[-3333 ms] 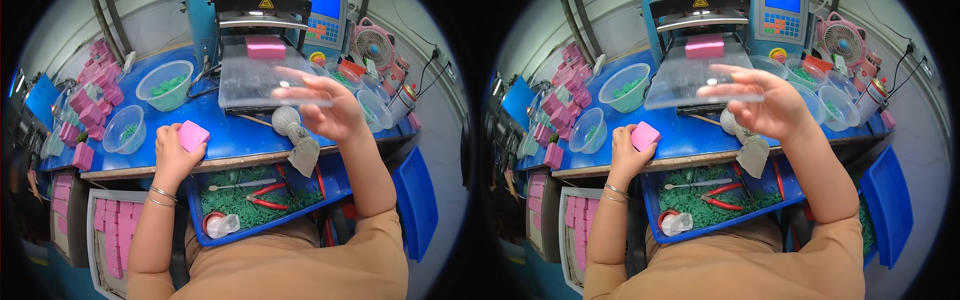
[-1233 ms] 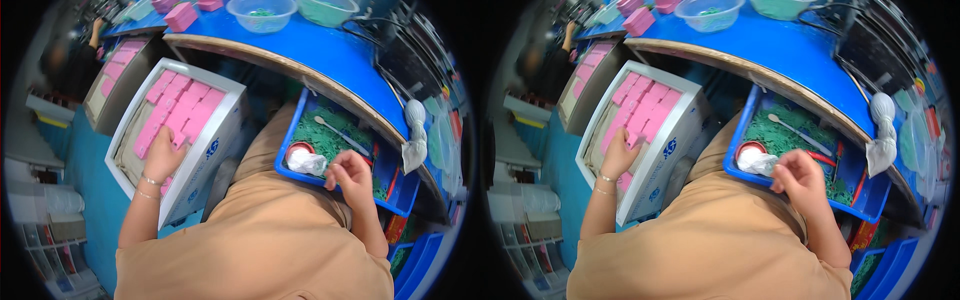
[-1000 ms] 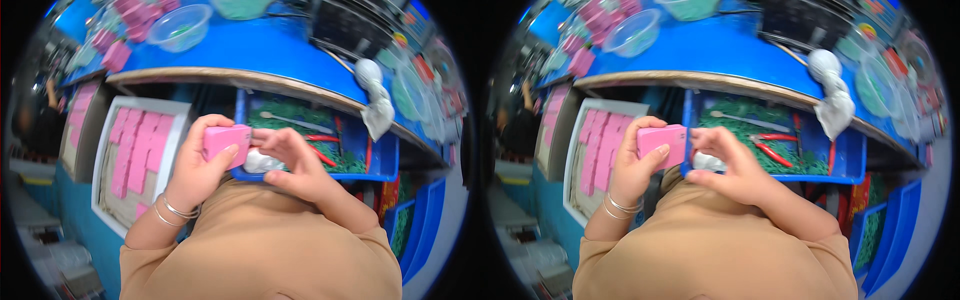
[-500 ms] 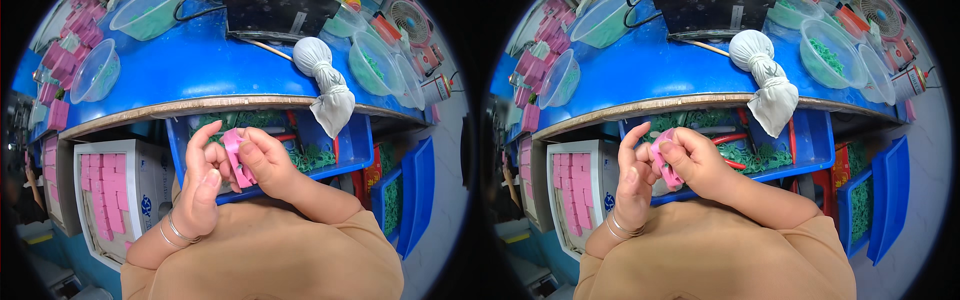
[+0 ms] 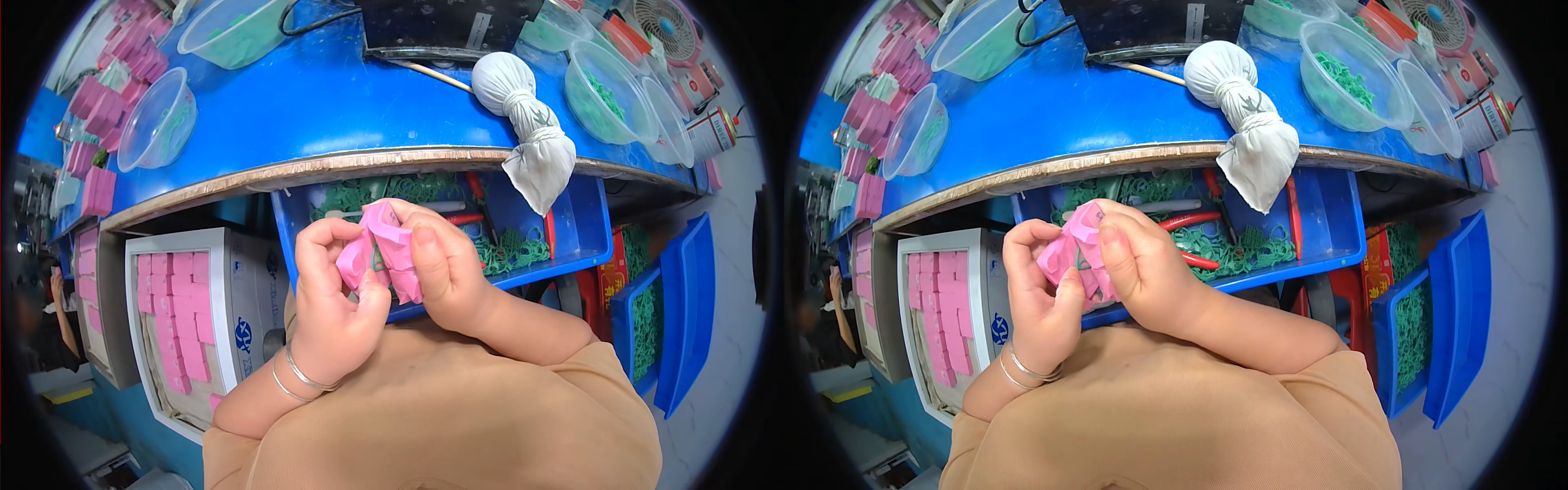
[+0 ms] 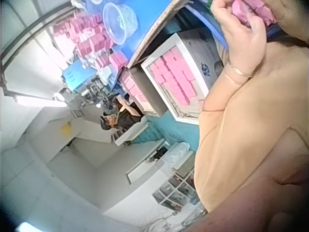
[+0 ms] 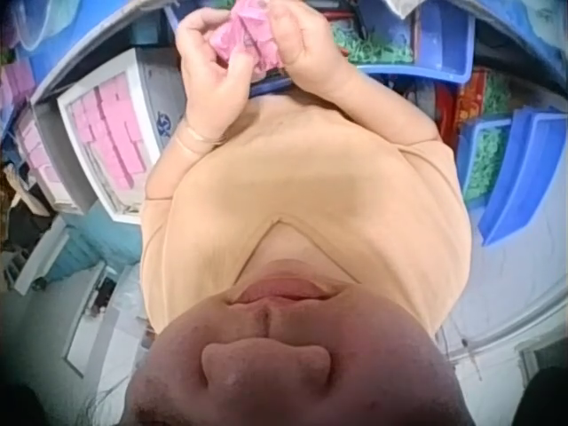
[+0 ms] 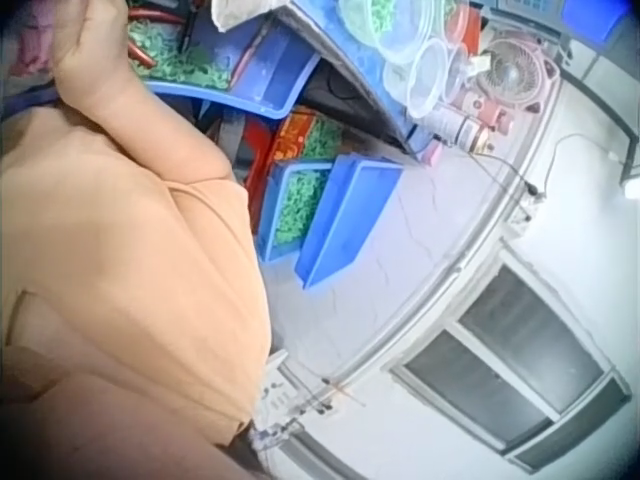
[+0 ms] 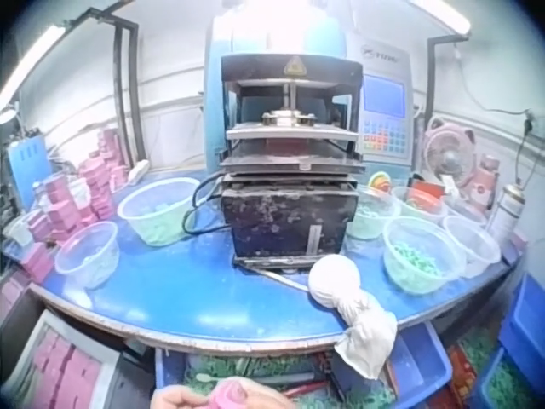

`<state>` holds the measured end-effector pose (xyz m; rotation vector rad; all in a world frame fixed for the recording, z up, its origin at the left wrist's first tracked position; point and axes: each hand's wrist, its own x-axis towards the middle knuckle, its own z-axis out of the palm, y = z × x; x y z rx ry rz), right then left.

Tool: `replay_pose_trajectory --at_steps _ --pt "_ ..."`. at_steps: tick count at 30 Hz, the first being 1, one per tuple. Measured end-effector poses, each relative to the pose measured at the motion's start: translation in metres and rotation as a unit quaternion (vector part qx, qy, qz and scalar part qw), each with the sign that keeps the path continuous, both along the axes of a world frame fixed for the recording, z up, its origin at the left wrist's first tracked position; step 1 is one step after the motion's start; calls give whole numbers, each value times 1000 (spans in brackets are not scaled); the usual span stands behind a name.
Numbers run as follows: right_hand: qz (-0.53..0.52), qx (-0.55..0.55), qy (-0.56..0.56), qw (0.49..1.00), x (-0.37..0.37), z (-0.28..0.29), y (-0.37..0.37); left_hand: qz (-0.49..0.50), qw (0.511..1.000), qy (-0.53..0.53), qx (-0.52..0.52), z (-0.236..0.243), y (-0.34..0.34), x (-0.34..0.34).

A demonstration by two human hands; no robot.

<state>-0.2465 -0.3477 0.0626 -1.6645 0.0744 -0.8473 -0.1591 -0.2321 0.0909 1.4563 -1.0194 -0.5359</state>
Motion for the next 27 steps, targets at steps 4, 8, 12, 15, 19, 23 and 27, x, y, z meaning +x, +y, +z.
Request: replay_pose_trajectory --at_steps 4,8,12,15,19,23,27 --pt "35 196 101 975 -12 23 9 2 989 148 17 13 12 -3" --pt "100 435 34 894 -18 14 -2 -56 947 315 17 15 27 12" --pt "96 506 10 857 -12 28 15 -86 996 -3 -35 1 33 10" --pt "34 516 54 854 -10 39 28 -69 993 -57 -82 -1 29 13" --pt "109 163 183 963 -20 28 16 -57 953 249 -163 11 27 19" --pt "202 6 396 896 -22 40 19 -113 865 455 -178 12 29 32" --pt "16 -229 152 961 -13 41 12 -31 879 471 -62 12 28 36"
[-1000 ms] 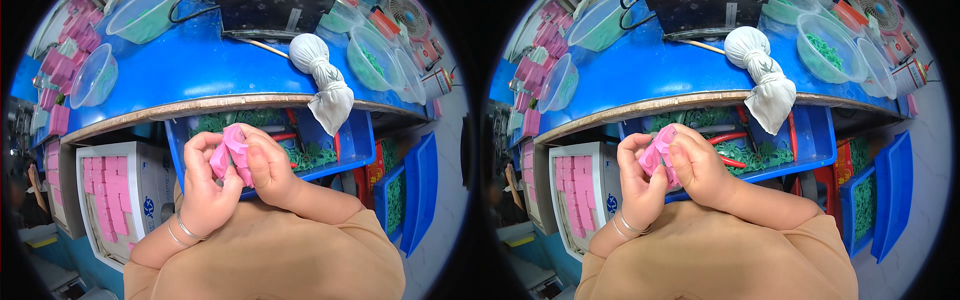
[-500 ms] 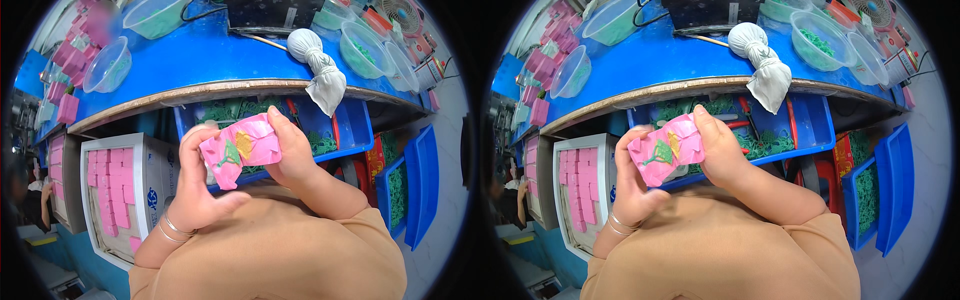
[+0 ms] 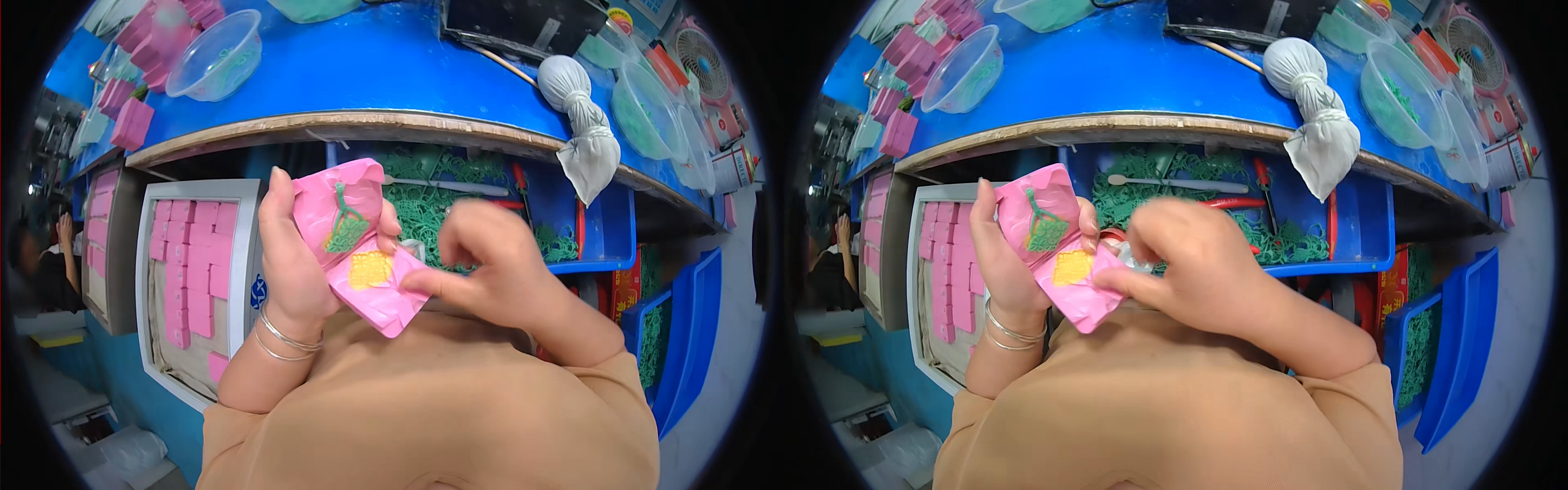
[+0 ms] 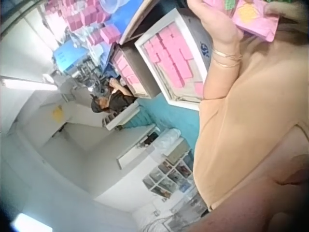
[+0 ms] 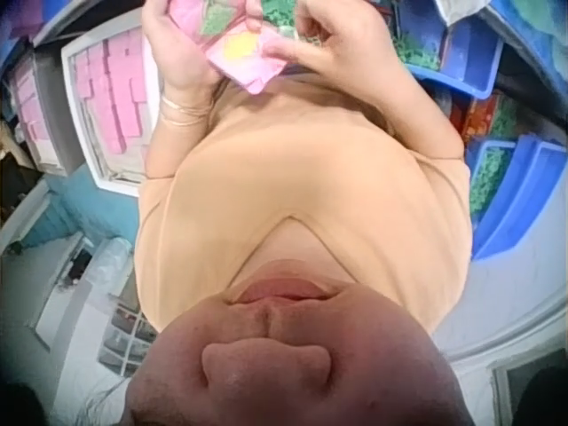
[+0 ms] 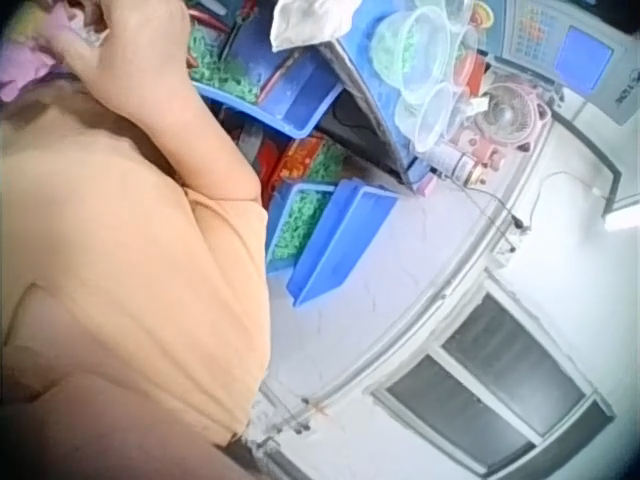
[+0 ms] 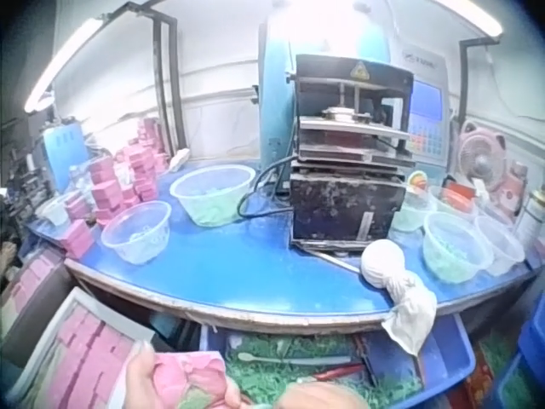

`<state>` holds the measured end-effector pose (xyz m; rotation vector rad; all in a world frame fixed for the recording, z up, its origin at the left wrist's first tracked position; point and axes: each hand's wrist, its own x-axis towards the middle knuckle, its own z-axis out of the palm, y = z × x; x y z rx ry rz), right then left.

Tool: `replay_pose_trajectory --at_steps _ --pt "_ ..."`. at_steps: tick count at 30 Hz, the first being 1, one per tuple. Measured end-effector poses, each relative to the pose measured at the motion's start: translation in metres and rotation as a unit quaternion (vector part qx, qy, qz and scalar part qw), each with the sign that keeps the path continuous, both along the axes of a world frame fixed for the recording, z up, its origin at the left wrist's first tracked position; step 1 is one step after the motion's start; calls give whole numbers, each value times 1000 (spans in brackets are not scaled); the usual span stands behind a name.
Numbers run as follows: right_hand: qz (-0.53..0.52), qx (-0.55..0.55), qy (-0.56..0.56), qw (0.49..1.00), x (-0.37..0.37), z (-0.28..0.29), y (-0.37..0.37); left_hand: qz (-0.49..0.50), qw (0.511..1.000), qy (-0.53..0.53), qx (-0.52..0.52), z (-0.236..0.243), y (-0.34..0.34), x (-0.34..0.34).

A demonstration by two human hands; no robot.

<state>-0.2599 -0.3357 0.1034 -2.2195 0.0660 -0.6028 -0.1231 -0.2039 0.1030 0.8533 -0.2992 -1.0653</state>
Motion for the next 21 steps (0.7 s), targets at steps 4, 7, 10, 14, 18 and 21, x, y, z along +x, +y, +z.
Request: replay_pose_trajectory --at_steps 4,7,10,14,18,21 --pt "12 -55 -99 994 19 13 -11 29 999 18 34 2 -2 -7" --pt "47 -121 -112 985 26 13 -15 7 998 64 -8 -1 0 -7" --pt "67 -137 -137 979 27 13 -13 30 999 30 10 0 -1 -12" --pt "64 -202 -154 965 21 16 -10 50 996 -72 16 -5 -2 -13" --pt "87 -193 -160 964 15 12 -5 98 995 -34 9 -5 -4 -15" --pt "128 -101 -133 978 6 10 -9 109 994 0 19 6 -9 -15"
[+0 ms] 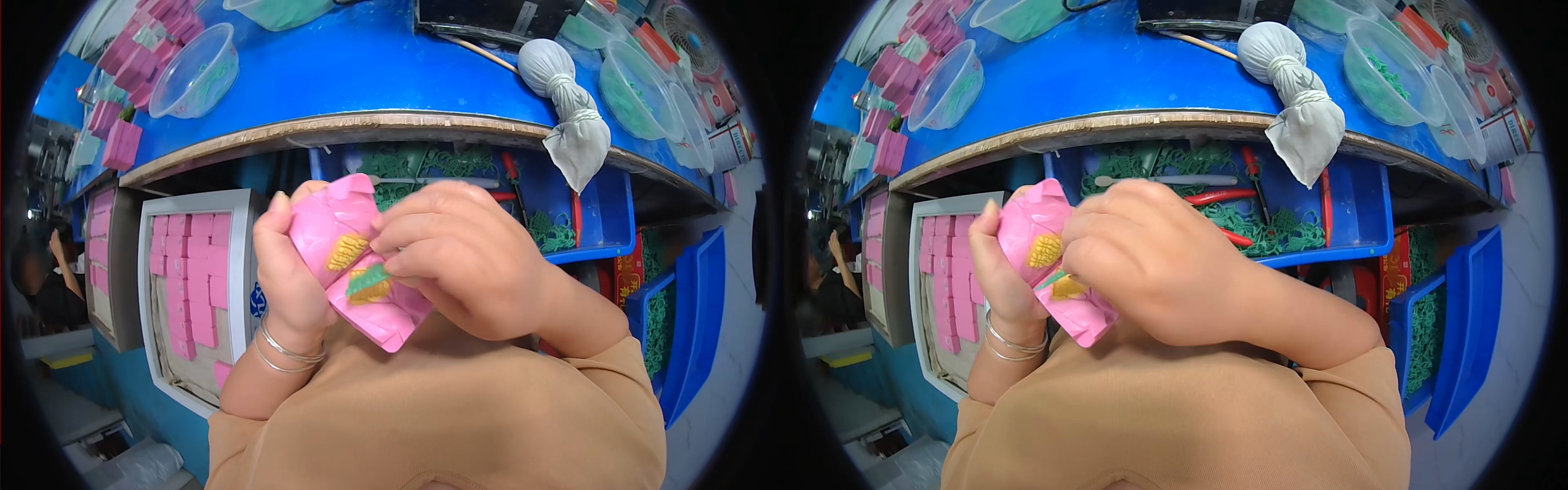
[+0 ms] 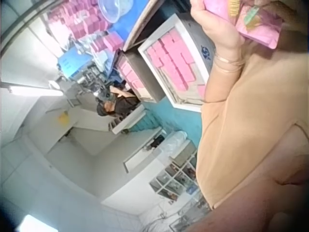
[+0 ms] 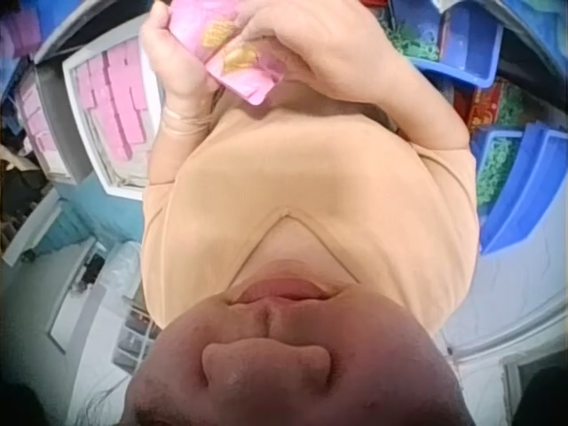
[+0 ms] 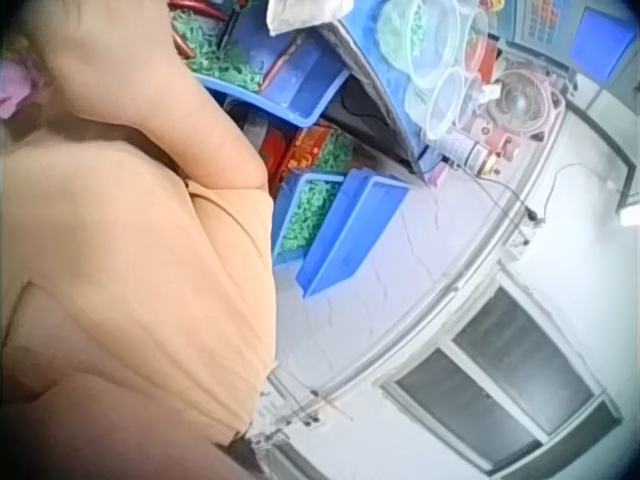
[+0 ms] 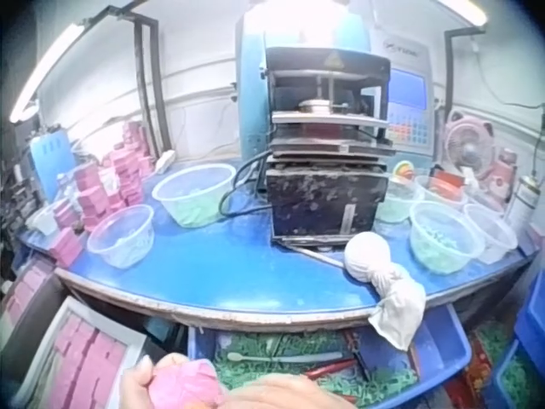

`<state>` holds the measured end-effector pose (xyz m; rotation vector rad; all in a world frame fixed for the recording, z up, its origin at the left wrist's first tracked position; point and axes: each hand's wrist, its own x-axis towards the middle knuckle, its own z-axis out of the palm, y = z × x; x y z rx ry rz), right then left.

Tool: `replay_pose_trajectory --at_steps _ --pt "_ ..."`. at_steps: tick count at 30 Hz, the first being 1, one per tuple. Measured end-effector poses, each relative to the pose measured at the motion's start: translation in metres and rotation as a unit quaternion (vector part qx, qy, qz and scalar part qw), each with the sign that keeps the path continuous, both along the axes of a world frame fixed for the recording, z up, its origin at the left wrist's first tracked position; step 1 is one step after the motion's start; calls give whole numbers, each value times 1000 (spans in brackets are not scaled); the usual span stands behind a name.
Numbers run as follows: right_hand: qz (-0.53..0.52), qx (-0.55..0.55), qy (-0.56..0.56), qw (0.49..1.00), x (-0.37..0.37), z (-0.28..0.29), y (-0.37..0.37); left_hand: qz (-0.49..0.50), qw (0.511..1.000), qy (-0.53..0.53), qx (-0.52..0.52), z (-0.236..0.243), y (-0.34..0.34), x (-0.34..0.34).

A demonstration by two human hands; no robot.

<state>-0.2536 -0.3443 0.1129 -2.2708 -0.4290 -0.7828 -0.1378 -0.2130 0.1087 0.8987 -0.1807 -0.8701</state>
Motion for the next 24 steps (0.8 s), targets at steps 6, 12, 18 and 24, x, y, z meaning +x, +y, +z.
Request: replay_pose_trajectory --at_steps 6,12,18,24 --pt "-75 470 51 878 -17 0 0 52 935 -343 -75 6 -25 30" --pt "-79 580 63 808 -20 -7 -11 138 669 -718 130 1 -71 81" --pt "-105 599 49 792 -15 -16 -13 133 742 -657 22 -9 -61 47" --pt "-156 379 10 912 -4 -20 -13 -138 964 -228 21 -3 -40 -9"
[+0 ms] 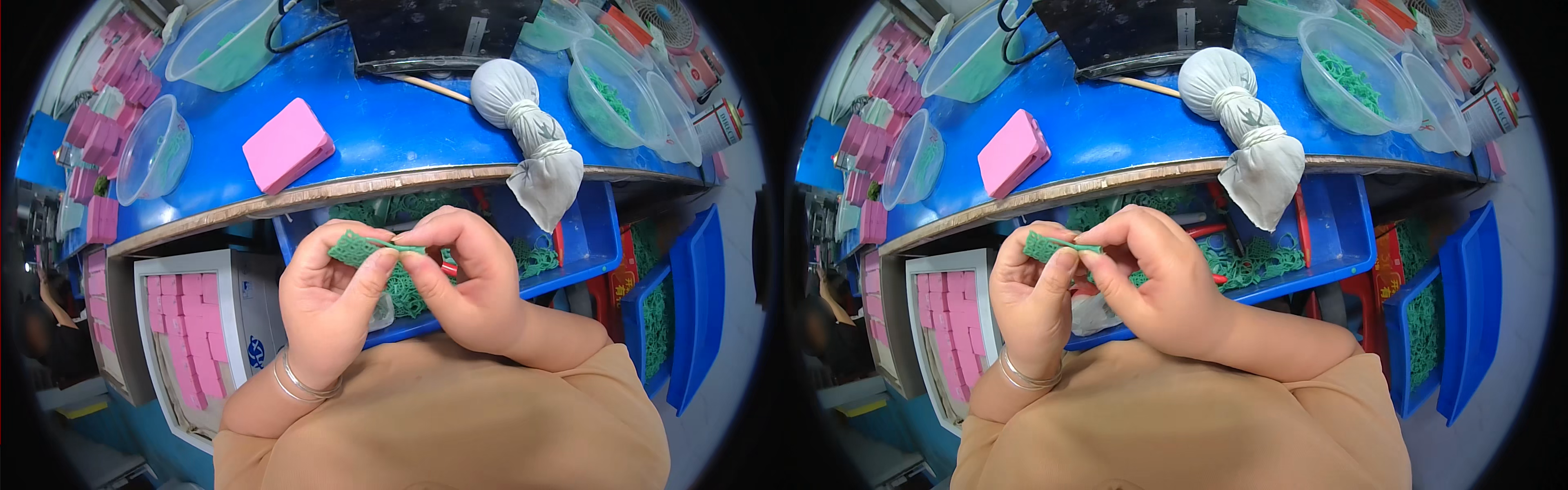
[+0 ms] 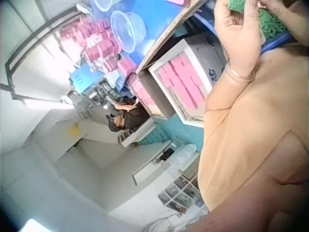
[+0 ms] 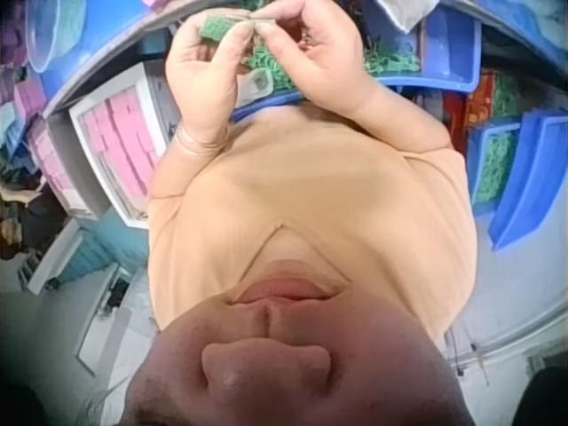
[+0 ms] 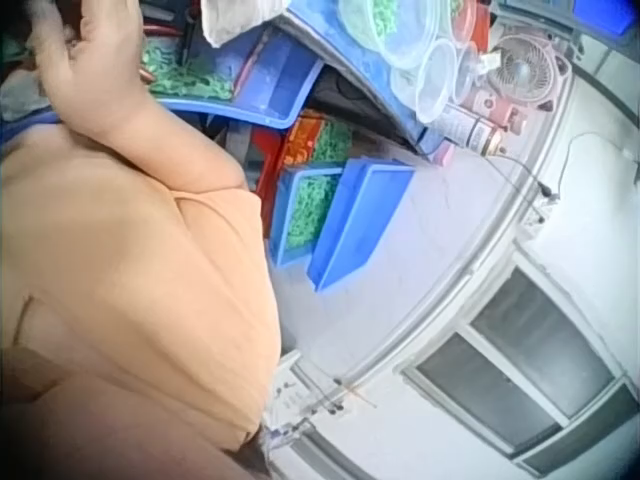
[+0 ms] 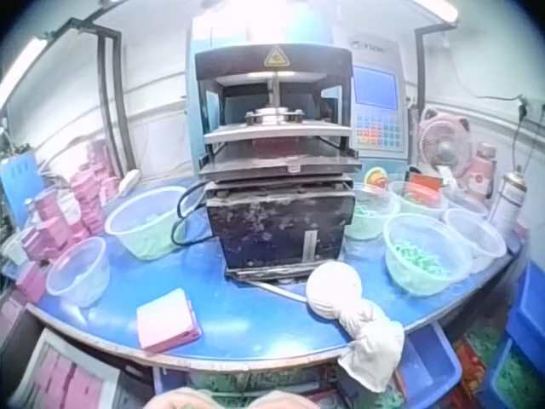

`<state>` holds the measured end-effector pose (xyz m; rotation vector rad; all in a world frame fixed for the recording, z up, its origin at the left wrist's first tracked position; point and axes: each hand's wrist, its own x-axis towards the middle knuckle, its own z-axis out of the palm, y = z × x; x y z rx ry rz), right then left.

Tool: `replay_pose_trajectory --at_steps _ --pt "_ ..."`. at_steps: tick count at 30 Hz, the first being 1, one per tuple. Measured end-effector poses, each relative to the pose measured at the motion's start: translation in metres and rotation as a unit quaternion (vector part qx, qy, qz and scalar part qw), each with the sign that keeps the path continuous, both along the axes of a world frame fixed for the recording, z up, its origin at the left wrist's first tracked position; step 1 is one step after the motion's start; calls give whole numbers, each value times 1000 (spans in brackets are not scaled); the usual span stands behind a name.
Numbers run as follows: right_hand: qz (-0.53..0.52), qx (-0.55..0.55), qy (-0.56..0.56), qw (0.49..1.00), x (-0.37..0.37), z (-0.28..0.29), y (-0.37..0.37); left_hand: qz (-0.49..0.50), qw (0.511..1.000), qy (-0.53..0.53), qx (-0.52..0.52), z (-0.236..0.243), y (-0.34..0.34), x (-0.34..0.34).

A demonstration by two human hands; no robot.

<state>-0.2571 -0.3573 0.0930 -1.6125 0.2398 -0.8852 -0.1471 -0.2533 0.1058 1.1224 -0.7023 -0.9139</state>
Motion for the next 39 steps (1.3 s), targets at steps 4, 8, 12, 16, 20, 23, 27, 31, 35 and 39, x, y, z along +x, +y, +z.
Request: replay_pose_trajectory --at_steps 4,8,12,16,20,23,27,31,35,39 --pt "-25 -144 27 989 1 3 -3 82 996 -37 -20 -2 3 -2" --pt "-34 -194 44 979 1 5 -3 90 993 -72 -2 2 3 -4" --pt "-14 -212 67 975 1 7 1 127 972 -196 35 2 8 -2" --pt "122 20 100 987 0 9 7 121 800 -580 -96 1 14 11" --pt "273 439 93 851 -1 8 4 69 688 -694 -202 -1 15 20" --pt "287 537 113 785 7 -8 -4 36 695 -678 -235 2 7 35" --pt "216 444 190 849 11 -26 -11 230 621 -731 -162 54 -21 93" --pt "206 417 179 867 14 -32 -14 321 645 -693 13 111 -57 154" --pt "235 438 176 850 16 -33 -18 264 621 -733 83 91 -58 135" --pt "199 343 182 900 17 -25 -14 100 641 -717 253 38 -39 93"
